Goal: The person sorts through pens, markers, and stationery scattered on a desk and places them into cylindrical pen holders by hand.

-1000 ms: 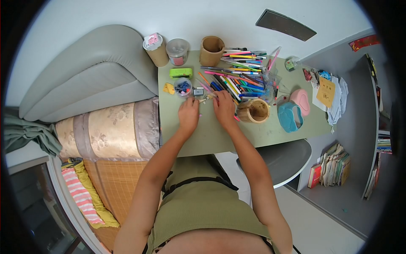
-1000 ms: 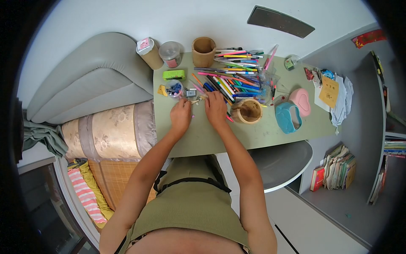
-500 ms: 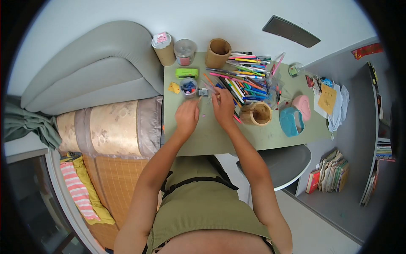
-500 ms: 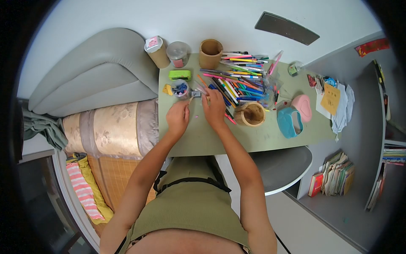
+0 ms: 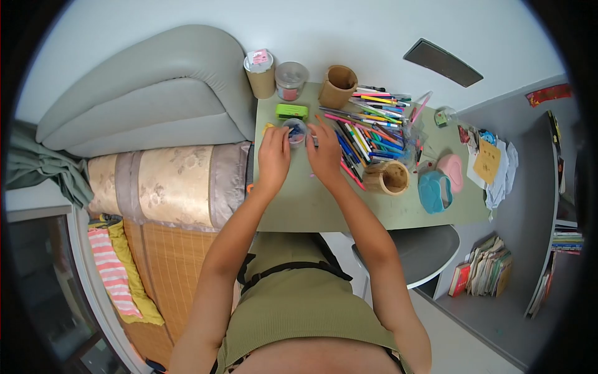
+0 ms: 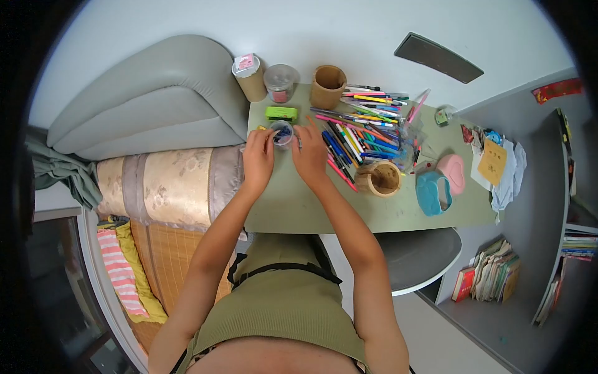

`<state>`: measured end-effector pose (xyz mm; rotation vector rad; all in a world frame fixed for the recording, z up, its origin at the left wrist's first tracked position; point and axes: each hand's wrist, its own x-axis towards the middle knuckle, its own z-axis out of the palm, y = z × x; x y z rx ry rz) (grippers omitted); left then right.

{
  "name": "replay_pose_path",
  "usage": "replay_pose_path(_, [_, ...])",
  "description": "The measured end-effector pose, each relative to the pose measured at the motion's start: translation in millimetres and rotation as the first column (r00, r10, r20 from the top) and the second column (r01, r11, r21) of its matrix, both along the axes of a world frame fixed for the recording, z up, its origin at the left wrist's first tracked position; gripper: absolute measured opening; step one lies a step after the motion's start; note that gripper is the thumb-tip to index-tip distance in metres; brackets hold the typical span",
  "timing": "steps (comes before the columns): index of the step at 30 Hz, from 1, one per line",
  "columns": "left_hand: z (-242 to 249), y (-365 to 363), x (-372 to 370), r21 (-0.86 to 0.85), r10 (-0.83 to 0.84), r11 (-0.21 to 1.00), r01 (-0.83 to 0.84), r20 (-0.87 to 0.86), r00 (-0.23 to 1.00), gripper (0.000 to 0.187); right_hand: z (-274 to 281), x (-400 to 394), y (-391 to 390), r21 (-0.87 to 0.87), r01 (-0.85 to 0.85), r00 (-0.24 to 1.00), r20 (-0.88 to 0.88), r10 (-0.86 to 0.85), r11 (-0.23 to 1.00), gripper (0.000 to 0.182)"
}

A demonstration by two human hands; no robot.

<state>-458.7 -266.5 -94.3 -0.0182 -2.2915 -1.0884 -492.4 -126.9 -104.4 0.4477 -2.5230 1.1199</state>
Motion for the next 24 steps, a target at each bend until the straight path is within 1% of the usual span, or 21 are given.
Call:
replay_pose_path(5, [4.4,6.3,-12.4,0.052,-0.012,0.999,0.012,0.015,1.000,0.020,-12.7,1.7,17.1,-0.004,0.052,0.998,-0.036,-0.052,0.999,0.022])
replay_pose_path(9, [9.8,15.1,-10.8,0.113,0.006,0.994,-0.008,0.015,1.000,0.020,-12.5,5.4,29.4,0.020,0.099,0.995,0.022,-0.099,0.995,0.019])
replay_pose_path(12, [3.6,16.2,-1.9,-0.088,-0.014,0.996,0.004,-0.107,0.994,0.018,-21.6,7.6,41.0,0.079,0.134,0.990,0.027,-0.136,0.988,0.016])
replay_pose_path(15, [-16.3,25.5,14.0,-0.133,-0.136,0.983,0.130,-0.035,0.990,0.017,-31.4,12.9,52.1,0.161,0.116,0.992,0.037,-0.123,0.980,0.015])
replay_pose_path(18, [-41.3,39.5,27.0,-0.172,-0.175,0.964,0.204,0.171,0.970,0.014,-42.1,18.3,60.1,0.207,0.086,0.993,0.060,-0.100,0.974,0.015])
replay_pose_path(20, [-58.1,46.9,27.3,-0.171,-0.179,0.960,0.220,0.225,0.958,0.013,-46.1,20.8,63.7,0.214,0.072,0.992,0.085,-0.092,0.974,0.015])
replay_pose_path(24, [-68.6,61.3,20.9,-0.166,-0.176,0.959,0.229,0.285,0.942,0.011,-49.6,20.0,64.7,0.232,-0.002,0.998,0.067,-0.014,0.973,0.019])
